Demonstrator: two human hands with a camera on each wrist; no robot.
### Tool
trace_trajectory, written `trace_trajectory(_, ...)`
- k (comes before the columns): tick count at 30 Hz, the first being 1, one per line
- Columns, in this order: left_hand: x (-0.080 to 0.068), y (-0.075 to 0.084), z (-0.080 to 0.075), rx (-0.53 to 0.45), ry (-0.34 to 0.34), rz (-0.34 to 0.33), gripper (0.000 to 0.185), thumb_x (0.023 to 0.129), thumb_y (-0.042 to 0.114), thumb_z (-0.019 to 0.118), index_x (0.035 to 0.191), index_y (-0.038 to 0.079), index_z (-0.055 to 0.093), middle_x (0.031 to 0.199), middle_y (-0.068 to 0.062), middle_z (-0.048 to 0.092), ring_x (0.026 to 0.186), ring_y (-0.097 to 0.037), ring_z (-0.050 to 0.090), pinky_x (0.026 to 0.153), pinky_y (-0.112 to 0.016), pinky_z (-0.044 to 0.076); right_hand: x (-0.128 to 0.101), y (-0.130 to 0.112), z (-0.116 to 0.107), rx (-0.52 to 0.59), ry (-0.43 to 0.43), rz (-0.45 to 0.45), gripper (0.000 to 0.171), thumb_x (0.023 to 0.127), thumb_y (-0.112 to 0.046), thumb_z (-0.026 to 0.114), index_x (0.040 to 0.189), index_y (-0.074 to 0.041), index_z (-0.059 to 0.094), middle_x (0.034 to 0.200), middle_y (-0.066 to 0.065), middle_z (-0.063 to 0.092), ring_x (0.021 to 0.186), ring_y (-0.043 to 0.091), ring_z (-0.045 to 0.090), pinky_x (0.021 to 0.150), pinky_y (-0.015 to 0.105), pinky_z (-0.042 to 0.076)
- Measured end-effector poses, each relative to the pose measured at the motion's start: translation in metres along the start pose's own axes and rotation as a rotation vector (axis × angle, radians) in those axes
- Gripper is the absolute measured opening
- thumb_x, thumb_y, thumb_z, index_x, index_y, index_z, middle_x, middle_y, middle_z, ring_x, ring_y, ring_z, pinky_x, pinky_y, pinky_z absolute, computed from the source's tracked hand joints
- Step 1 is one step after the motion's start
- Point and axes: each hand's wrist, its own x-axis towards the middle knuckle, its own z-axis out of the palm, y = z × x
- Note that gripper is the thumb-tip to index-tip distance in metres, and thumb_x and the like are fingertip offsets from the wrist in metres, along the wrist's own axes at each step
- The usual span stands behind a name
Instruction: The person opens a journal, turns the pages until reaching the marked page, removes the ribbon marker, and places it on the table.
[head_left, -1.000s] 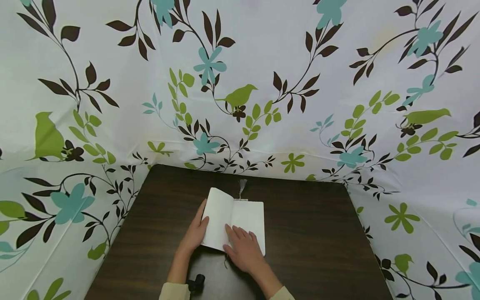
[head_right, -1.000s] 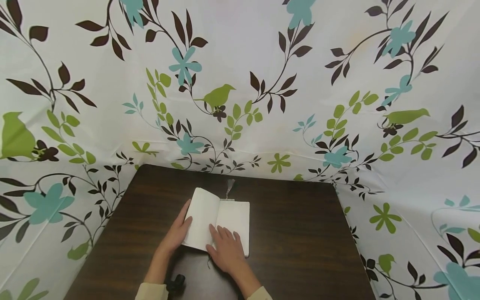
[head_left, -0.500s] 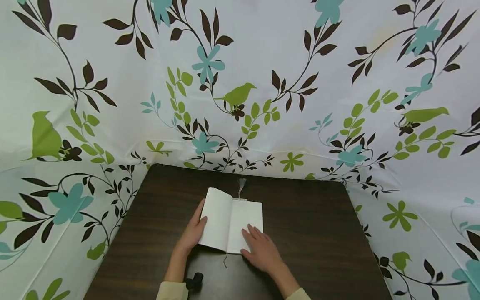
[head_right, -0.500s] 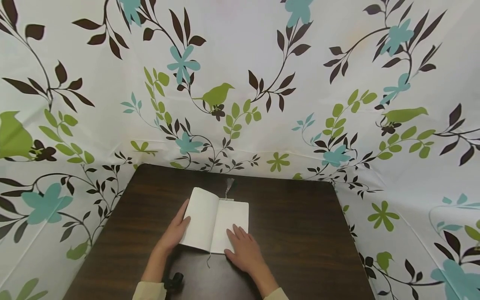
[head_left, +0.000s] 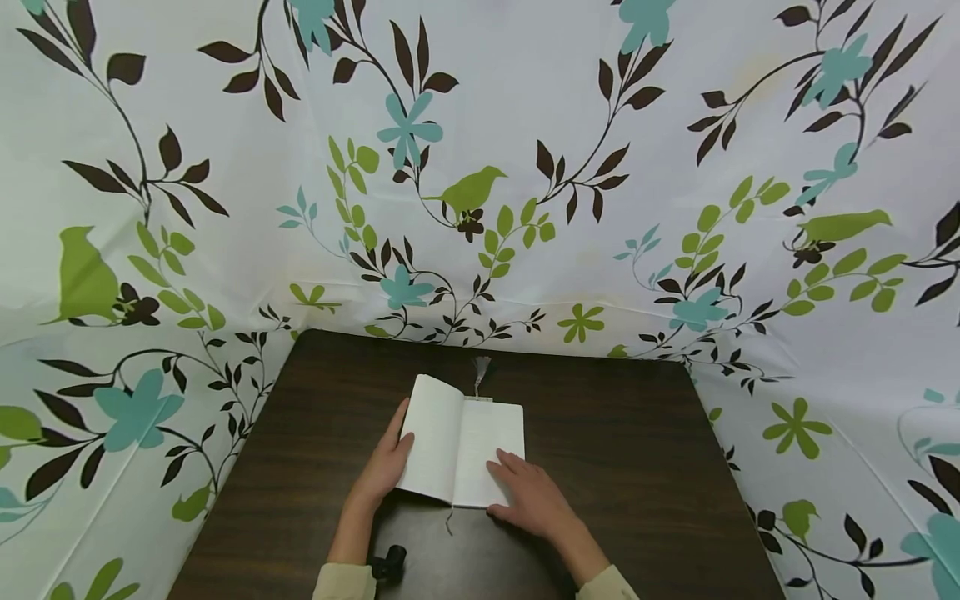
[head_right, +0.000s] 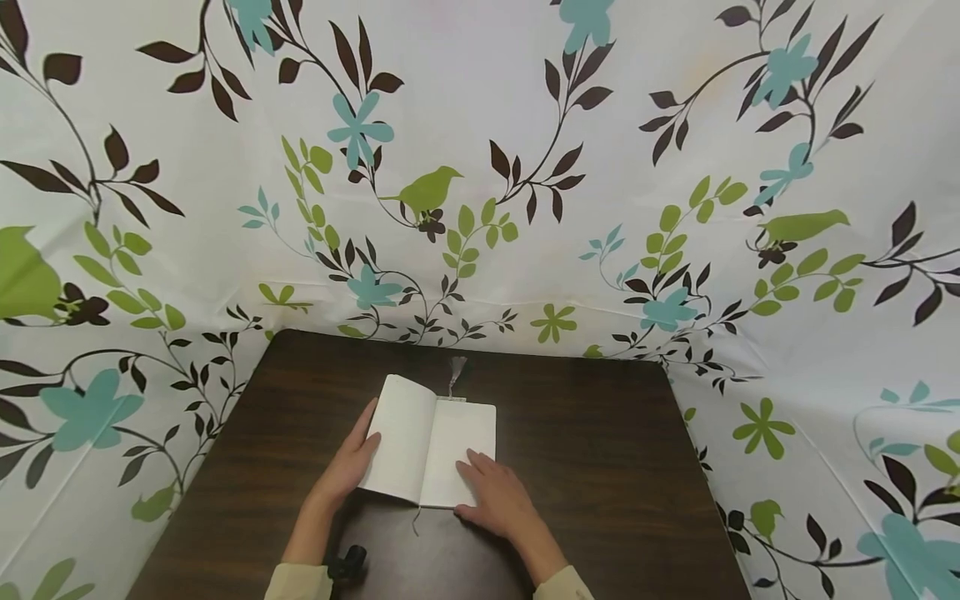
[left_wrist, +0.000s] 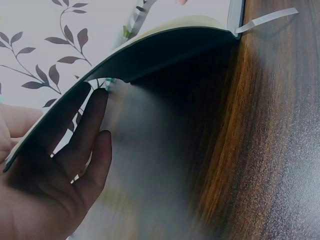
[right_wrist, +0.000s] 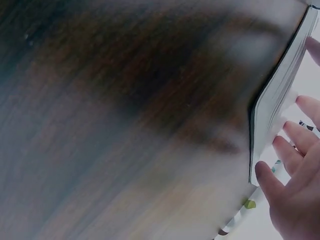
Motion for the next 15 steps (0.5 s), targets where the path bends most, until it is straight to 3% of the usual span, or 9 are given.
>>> trace_trajectory(6,-0.001,0.001,0.001,0.011,0.001,-0.004,0.065,0.118,0.019,0.039,0.175,0.024,0.008,0.183,-0.006,0.006,0.168,-0.032,0.009,0.130,-0.063,0.013,0.001,0.001,-0.001,-0.008,-0.018,0.000,0.071,0.095,-0.050,0.080,0.157,-0.024,0.056,0.169,0.008,0.047,0.152,0.030,0.048,0.113,0.062,0.045)
trace_trajectory(15,-0.001,0.003,0.000,0.009,0.012,-0.005,0.065,0.118,0.019,0.040,0.175,0.029,0.009,0.183,-0.007,0.007,0.167,-0.034,0.010,0.129,-0.064,0.014,0.002,0.002,-0.011,0.025,-0.016,-0.048,0.052,0.101,-0.043,0.075,0.148,-0.025,0.066,0.165,0.008,0.053,0.149,0.032,0.052,0.111,0.063,0.045)
